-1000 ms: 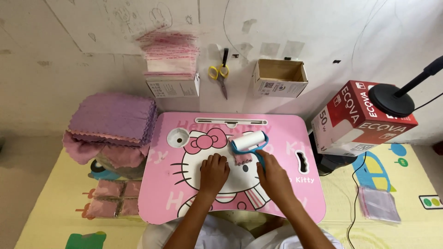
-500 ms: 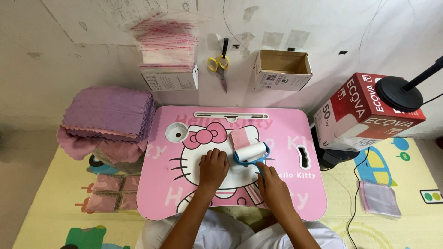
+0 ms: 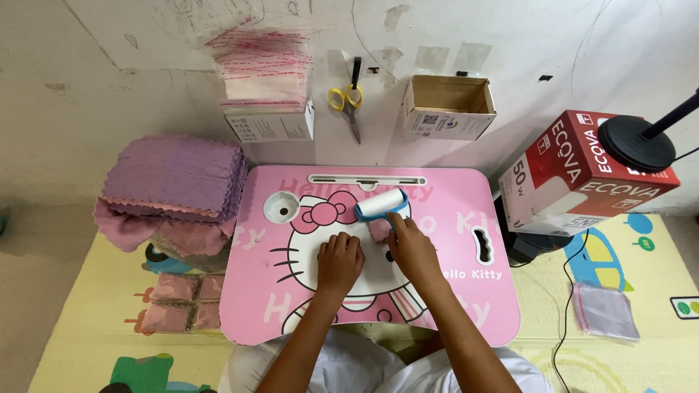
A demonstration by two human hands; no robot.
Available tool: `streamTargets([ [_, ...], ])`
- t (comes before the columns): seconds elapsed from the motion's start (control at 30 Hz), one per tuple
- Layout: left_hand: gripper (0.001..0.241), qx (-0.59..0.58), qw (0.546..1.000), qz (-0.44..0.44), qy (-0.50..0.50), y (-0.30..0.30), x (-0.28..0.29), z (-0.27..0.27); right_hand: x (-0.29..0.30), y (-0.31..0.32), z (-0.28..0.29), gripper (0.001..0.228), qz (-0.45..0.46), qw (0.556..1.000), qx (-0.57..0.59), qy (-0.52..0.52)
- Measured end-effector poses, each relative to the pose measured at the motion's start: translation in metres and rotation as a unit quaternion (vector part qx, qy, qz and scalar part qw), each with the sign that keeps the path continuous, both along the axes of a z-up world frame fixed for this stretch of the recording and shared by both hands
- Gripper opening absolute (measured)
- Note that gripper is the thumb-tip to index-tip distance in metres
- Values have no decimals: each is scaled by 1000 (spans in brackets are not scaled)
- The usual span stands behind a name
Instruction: The person uses a lint roller to clean small fabric cloths on a Hello Kitty tray. They roll the lint roller over grey and pink cloths, fold them, and place one into a plastic bag. The process is repeated with additional cloths.
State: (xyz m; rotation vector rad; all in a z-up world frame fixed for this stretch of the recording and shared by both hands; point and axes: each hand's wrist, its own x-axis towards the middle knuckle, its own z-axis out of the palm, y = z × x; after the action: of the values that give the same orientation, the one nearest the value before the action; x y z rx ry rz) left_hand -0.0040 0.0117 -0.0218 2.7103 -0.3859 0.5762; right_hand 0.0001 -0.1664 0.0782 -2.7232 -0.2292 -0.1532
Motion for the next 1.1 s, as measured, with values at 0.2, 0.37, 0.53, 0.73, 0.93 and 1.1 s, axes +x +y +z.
streamTargets([
  [0.2, 6, -4, 1000, -1, 8, 1, -2, 2, -27, 2, 14, 36, -15, 1000, 12, 13],
  [0.37, 4, 2, 1000, -1, -2, 1, -1, 2, -72, -9, 12, 37, -43, 997, 25, 60],
  [0.53, 4, 10, 1000, -3, 1, 0, -3, 9, -85, -17, 0, 39, -61, 996, 38, 55],
  [0.73, 5, 17, 1000, 2, 2, -1, -2, 6, -44, -4, -3, 38, -40, 998, 44, 19],
  [0.93, 4, 7, 1000, 0, 3, 0, -1, 4, -5, 11, -3, 36, -23, 999, 21, -13],
  [1.1, 4, 6, 1000, 0, -6, 0, 0, 2, -18, 8, -4, 36, -36, 999, 25, 3],
])
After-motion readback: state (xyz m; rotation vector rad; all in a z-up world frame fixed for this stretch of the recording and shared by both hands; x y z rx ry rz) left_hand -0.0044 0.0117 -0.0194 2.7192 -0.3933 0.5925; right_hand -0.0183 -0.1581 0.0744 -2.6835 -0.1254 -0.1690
